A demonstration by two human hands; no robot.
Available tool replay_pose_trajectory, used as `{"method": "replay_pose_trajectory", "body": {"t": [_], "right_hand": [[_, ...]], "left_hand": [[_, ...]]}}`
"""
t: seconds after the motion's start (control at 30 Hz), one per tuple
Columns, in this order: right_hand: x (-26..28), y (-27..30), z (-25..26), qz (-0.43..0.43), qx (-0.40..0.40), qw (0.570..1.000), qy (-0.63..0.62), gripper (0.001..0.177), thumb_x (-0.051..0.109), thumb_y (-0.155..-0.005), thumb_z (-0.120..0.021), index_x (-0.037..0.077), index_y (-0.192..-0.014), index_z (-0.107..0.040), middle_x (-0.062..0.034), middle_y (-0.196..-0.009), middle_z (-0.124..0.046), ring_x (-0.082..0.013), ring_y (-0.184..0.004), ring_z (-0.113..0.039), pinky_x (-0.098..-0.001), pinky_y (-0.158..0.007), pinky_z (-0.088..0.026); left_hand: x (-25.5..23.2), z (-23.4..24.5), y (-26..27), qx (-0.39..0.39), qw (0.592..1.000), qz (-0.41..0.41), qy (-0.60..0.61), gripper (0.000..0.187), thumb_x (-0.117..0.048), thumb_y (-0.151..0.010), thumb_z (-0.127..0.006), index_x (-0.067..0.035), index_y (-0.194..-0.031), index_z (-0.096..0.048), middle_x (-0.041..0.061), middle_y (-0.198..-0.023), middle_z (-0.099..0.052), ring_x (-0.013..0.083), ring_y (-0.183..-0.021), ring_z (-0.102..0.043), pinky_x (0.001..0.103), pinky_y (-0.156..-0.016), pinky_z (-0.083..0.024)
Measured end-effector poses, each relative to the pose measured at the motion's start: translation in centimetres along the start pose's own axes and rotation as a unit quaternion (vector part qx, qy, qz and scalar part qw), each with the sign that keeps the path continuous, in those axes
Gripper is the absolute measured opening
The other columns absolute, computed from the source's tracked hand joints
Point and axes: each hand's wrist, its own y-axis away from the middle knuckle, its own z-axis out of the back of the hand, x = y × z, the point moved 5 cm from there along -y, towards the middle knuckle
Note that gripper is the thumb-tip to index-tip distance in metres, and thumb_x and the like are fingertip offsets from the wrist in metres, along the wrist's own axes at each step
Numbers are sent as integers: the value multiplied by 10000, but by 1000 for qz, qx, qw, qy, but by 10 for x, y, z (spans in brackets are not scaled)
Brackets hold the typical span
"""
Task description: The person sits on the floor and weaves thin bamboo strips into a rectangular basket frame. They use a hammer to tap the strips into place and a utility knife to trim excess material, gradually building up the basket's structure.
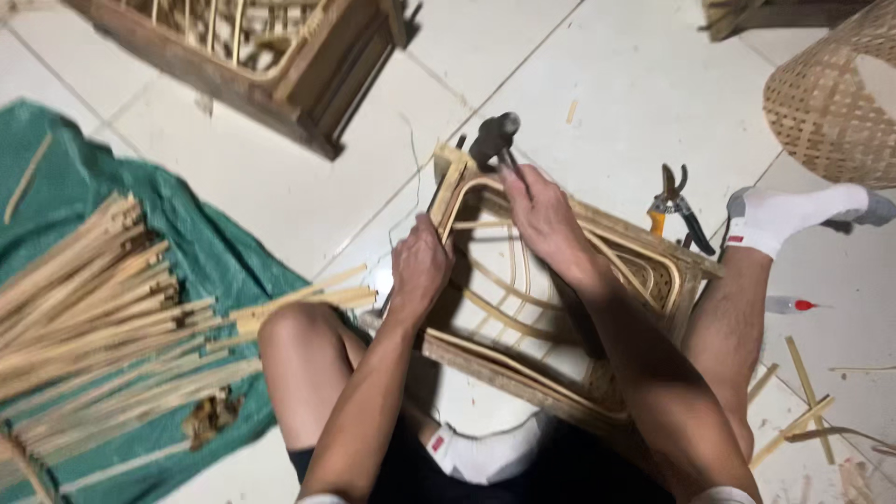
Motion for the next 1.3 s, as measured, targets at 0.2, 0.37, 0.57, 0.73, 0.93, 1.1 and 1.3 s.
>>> {"method": "replay_pose_trajectory", "body": {"t": [0.2,0.37,0.57,0.73,0.93,1.1,1.3], "right_hand": [[-8,-15,-4,-83,54,993,65,417,431,-1060,-444,61,-1074,-635,-214,-801,-685,-327,-724,-677,-484,-684,-521],[-25,-11,-17,-44,49,994,90,434,432,-1082,-458,47,-1106,-656,-232,-876,-670,-385,-781,-648,-493,-695,-527],[-34,2,-19,-123,82,986,77,484,453,-1117,-438,21,-1080,-651,-191,-826,-632,-316,-703,-619,-456,-669,-543],[14,29,-4,-35,50,998,10,367,362,-1071,-411,53,-1147,-593,-47,-677,-551,-181,-571,-549,-386,-539,-450],[39,77,-44,-52,192,980,-4,351,328,-1095,-372,97,-1280,-560,-2,-633,-497,-138,-481,-459,-375,-443,-387],[62,79,-48,-38,183,980,61,378,341,-1067,-433,118,-1351,-545,-131,-571,-536,-234,-453,-494,-456,-480,-369],[47,107,-27,-77,137,987,-20,382,356,-1087,-400,124,-1350,-551,-83,-597,-599,-165,-475,-544,-406,-448,-407]], "left_hand": [[-2,4,-9,9,1000,8,-6,356,-220,-912,-693,50,-1066,-520,312,-865,-700,494,-757,-696,574,-711,-563],[3,1,5,-23,1000,-12,-7,385,-193,-879,-694,63,-1101,-511,296,-873,-702,497,-781,-688,583,-700,-551],[10,-8,16,-17,1000,-9,2,348,-241,-938,-700,34,-1062,-525,288,-867,-701,492,-782,-692,567,-718,-561],[9,7,12,28,999,10,13,456,-316,-902,-743,57,-1051,-527,324,-883,-685,501,-795,-688,568,-713,-552],[31,19,51,49,998,40,-17,455,-310,-892,-743,68,-1041,-539,331,-897,-685,514,-850,-676,578,-763,-542],[36,14,54,57,997,44,-25,421,-281,-915,-711,71,-1070,-540,340,-894,-695,509,-868,-686,568,-811,-544],[24,29,34,180,979,83,-41,665,-510,-896,-726,65,-1163,-526,336,-984,-694,483,-975,-680,539,-867,-543]]}}
